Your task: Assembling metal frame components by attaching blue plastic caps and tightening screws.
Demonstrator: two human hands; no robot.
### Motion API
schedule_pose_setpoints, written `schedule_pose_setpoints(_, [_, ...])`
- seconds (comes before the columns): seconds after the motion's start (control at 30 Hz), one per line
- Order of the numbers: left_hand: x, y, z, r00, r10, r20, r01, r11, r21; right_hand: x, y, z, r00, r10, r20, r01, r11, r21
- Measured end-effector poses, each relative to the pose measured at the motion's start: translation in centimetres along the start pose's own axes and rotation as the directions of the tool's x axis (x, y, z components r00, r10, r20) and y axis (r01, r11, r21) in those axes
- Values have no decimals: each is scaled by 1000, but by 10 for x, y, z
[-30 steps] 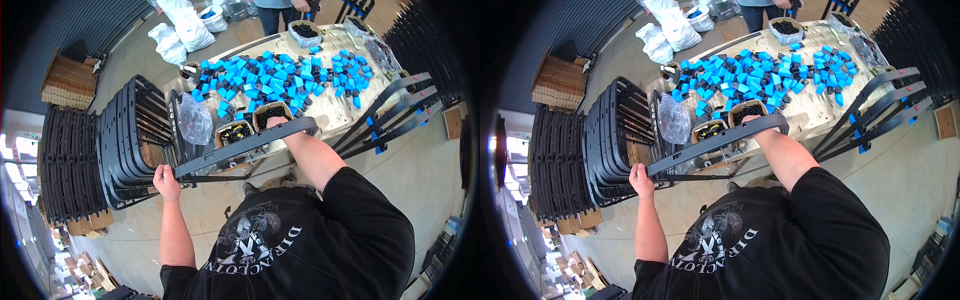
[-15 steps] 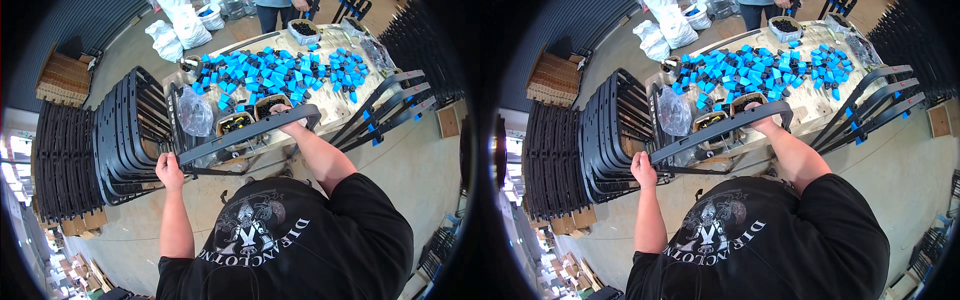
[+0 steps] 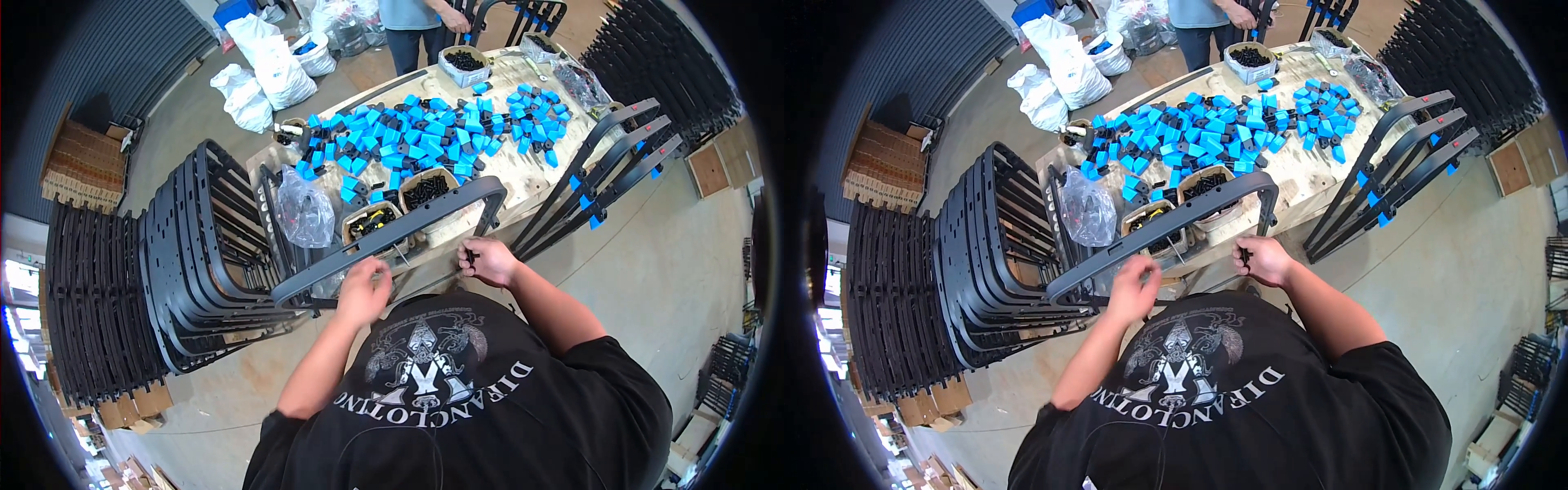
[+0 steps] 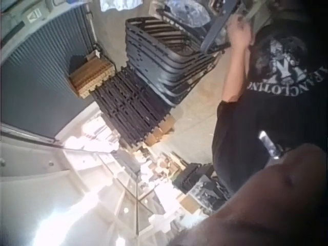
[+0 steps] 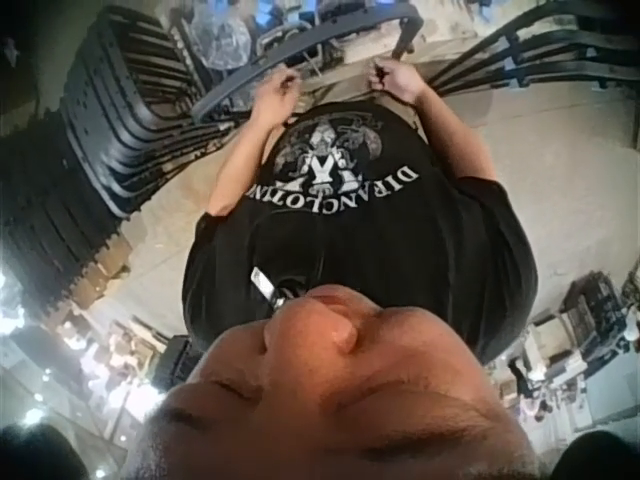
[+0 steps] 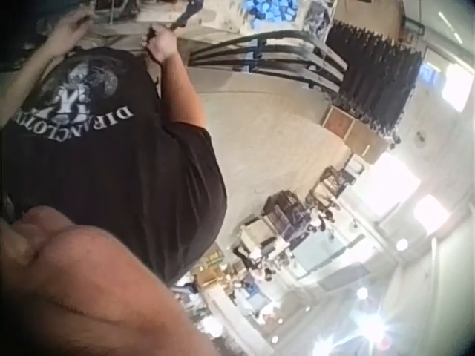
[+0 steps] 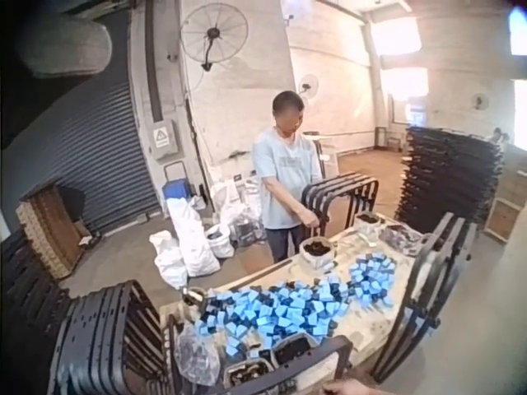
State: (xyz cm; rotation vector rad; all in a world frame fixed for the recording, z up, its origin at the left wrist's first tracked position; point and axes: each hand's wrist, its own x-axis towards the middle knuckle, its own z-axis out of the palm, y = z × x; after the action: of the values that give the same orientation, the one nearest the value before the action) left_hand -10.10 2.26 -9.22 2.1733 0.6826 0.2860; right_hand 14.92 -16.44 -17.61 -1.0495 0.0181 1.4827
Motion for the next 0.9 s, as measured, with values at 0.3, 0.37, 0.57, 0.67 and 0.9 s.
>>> schedule_pose_setpoints(0.3, [123, -82, 51, 961, -166, 220, 9, 817, 576, -70, 8, -34, 995, 31, -96, -16, 988, 154])
schedule_pose_setpoints(0.37, [130, -85, 57, 948, -164, 273, -36, 796, 604, -80, 20, -55, 952, 68, -298, -25, 989, 145])
schedule_pose_setpoints(0.57, [141, -107, 65, 929, -141, 343, -121, 759, 640, -94, 57, -93, 864, 95, -495, -47, 993, 108])
schedule_pose_setpoints(0.67, [134, -70, 63, 949, -194, 250, -31, 730, 683, -90, 70, -109, 833, 71, -549, -30, 996, 84])
schedule_pose_setpoints(0.9, [135, -88, 70, 946, -257, 198, 48, 714, 698, -77, 40, -85, 856, 70, -513, -80, 997, 4])
